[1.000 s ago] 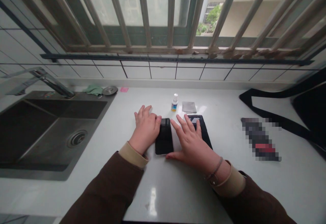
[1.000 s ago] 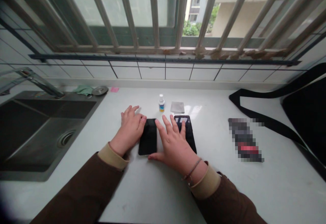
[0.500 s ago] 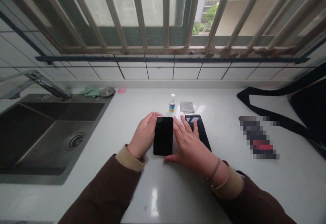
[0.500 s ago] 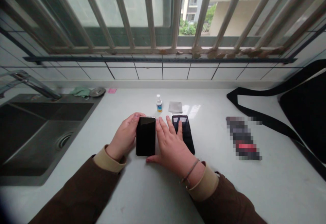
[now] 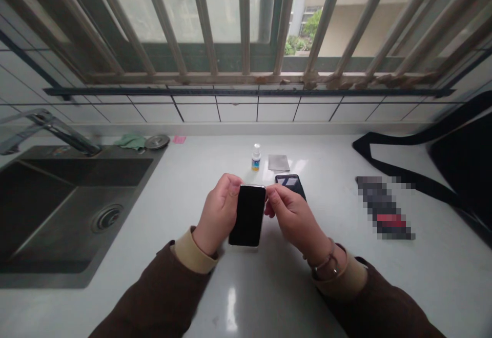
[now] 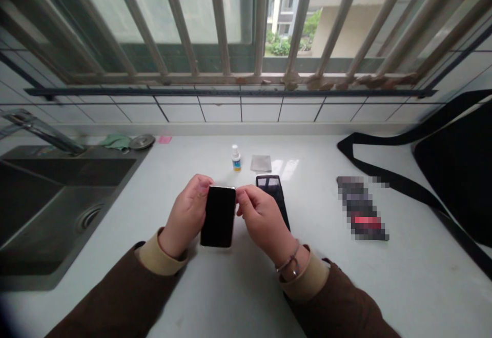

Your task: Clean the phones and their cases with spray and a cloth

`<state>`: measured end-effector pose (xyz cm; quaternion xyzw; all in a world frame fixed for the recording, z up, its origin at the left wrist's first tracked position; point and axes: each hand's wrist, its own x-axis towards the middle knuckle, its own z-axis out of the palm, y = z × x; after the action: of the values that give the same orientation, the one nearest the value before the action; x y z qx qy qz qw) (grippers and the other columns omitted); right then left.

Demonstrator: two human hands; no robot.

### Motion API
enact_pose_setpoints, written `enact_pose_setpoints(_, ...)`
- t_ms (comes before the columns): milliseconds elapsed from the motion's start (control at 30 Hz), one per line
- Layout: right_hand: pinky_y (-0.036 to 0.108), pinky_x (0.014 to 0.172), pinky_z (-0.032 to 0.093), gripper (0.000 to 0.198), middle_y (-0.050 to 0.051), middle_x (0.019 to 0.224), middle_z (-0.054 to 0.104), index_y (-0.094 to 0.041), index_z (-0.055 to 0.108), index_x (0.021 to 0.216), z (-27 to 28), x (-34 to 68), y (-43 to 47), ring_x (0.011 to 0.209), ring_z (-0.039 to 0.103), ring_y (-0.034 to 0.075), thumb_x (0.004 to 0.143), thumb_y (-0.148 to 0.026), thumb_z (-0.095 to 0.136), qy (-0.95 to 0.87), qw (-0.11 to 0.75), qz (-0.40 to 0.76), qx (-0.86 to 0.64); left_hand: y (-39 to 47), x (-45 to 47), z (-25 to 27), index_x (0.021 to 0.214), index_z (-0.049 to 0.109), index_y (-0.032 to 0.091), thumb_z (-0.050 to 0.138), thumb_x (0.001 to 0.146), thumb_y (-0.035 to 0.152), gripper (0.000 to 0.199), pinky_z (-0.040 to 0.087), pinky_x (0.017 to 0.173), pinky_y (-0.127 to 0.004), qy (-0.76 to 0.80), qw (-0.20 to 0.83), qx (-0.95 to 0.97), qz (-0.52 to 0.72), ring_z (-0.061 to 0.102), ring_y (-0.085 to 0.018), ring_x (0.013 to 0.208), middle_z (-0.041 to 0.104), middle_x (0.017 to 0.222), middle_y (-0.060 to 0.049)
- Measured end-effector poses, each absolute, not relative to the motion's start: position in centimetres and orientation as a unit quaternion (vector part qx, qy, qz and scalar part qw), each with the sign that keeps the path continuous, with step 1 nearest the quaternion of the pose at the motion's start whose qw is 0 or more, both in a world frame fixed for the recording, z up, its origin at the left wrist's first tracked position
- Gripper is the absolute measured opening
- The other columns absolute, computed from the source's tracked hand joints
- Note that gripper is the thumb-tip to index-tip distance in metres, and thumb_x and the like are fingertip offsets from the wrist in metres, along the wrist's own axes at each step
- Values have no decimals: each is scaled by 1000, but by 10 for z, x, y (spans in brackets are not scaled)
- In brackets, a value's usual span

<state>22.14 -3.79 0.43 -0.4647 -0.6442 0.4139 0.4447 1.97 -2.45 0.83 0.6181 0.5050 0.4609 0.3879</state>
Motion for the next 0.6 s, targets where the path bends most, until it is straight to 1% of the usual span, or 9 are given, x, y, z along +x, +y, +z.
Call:
enact_pose_setpoints(67, 27, 60, 46, 53, -2, 66, 61, -22, 65, 87, 2, 221, -38, 61, 59, 15, 114, -62, 43, -642, 425, 436, -467, -26, 20, 10, 97, 60, 24, 47, 112, 63, 44, 35, 58, -28, 511, 373, 634, 444, 47, -16, 62, 53, 71, 3)
enact_pose_setpoints(167, 27, 57, 43, 54, -4, 62, 58, -22, 62, 86, 2, 220, -40, 56, 55, 14, 114, -63, 43, -633, 428, 441, -470, -26, 19, 9, 95, 60, 23, 48, 110, 67, 47, 36, 57, -28, 499, 398, 627, 446, 47, -15, 62, 53, 71, 3)
enact_pose_setpoints(233, 26, 55, 42, 53, -4, 60, 56, -23, 61, 85, 4, 219, -43, 55, 54, 13, 114, -63, 44, -616, 455, 436, -472, -25, 19, 10, 97, 60, 24, 46, 108, 73, 52, 37, 56, -28, 465, 465, 600, 454, 46, -15, 61, 52, 71, 3)
enact_pose_setpoints(300, 26, 54, 42, 53, -4, 59, 56, -23, 60, 84, 6, 219, -45, 53, 53, 13, 114, -63, 45, -585, 496, 436, -470, -23, 19, 11, 101, 63, 24, 42, 105, 80, 60, 41, 57, -28, 413, 553, 578, 435, 51, -16, 63, 57, 75, 1)
enact_pose_setpoints(333, 26, 54, 44, 52, -4, 59, 56, -23, 60, 84, 7, 219, -46, 53, 55, 13, 114, -64, 46, -566, 519, 440, -465, -23, 20, 12, 105, 66, 23, 40, 103, 83, 65, 47, 61, -30, 385, 598, 571, 411, 58, -18, 68, 63, 80, -3)
enact_pose_setpoints(400, 27, 52, 48, 51, -4, 62, 58, -24, 59, 87, 8, 218, -47, 52, 59, 14, 113, -66, 46, -525, 557, 467, -444, -23, 21, 13, 116, 71, 22, 35, 101, 88, 77, 57, 77, -36, 330, 681, 552, 351, 71, -25, 87, 75, 101, -12)
enact_pose_setpoints(467, 27, 46, 49, 48, -5, 66, 59, -25, 57, 90, 8, 217, -48, 49, 60, 14, 111, -67, 48, -492, 568, 510, -419, -25, 21, 13, 128, 73, 20, 29, 99, 91, 88, 60, 90, -42, 290, 756, 510, 289, 76, -30, 102, 77, 114, -19)
enact_pose_setpoints(533, 28, 40, 47, 45, -5, 69, 59, -26, 57, 95, 6, 216, -47, 45, 58, 14, 110, -68, 50, -471, 557, 558, -396, -26, 21, 11, 130, 72, 18, 24, 96, 95, 96, 62, 88, -46, 278, 803, 465, 247, 78, -32, 100, 79, 110, -21)
enact_pose_setpoints(600, 30, 41, 50, 42, -5, 70, 60, -28, 57, 101, 3, 213, -45, 47, 59, 16, 110, -68, 49, -456, 545, 601, -366, -27, 20, 9, 125, 72, 16, 24, 96, 95, 98, 63, 83, -45, 294, 796, 470, 242, 78, -31, 91, 79, 104, -21)
